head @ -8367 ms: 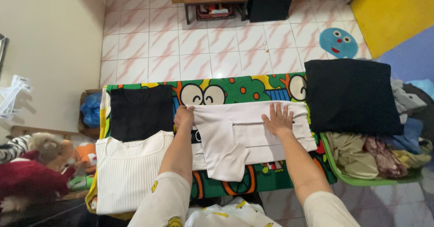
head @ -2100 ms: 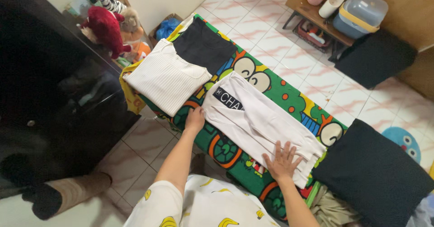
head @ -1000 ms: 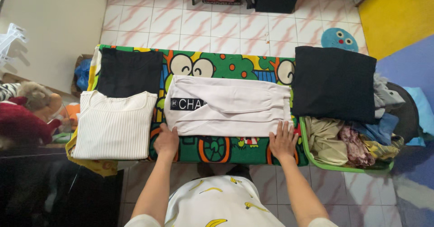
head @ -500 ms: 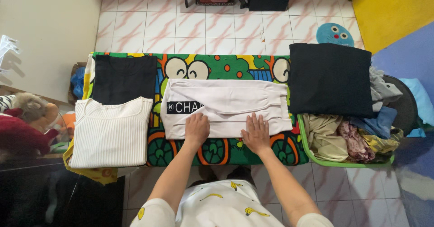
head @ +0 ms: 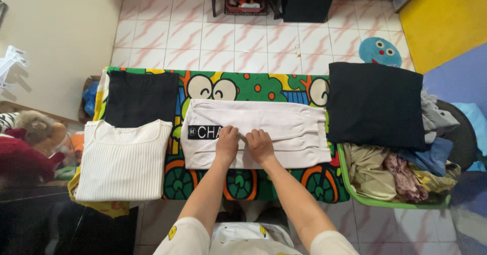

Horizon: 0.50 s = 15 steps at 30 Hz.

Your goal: The person folds a white t-shirt on a bed, smoothing and aligning it before folding it into a compact rectangle. The shirt is placed on top of other folded clothes already on the bed.

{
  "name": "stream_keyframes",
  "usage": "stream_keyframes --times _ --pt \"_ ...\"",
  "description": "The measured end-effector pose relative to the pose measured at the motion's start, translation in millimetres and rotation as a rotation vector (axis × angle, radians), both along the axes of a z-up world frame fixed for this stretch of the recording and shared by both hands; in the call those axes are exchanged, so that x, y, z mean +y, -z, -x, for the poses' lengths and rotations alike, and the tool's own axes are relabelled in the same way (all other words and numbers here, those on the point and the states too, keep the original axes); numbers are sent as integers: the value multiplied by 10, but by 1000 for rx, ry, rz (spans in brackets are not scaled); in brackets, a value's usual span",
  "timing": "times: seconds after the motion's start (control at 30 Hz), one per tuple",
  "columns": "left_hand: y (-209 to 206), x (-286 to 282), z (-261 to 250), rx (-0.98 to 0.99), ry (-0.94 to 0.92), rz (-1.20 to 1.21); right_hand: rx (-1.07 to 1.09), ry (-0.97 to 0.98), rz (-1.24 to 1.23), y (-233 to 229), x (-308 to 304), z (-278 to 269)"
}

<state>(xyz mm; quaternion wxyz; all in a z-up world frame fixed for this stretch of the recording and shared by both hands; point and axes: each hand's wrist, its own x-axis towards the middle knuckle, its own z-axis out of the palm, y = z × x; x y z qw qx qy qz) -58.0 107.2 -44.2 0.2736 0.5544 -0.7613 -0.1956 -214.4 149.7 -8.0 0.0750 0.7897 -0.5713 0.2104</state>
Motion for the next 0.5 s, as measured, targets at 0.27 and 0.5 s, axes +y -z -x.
stream_keyframes --times 0.27,0.5 --pt "-203 71 95 -202 -26 -62 -133 -101 -145 -116 159 312" --pt "-400 31 227 -445 60 -290 91 334 -397 167 107 1113"
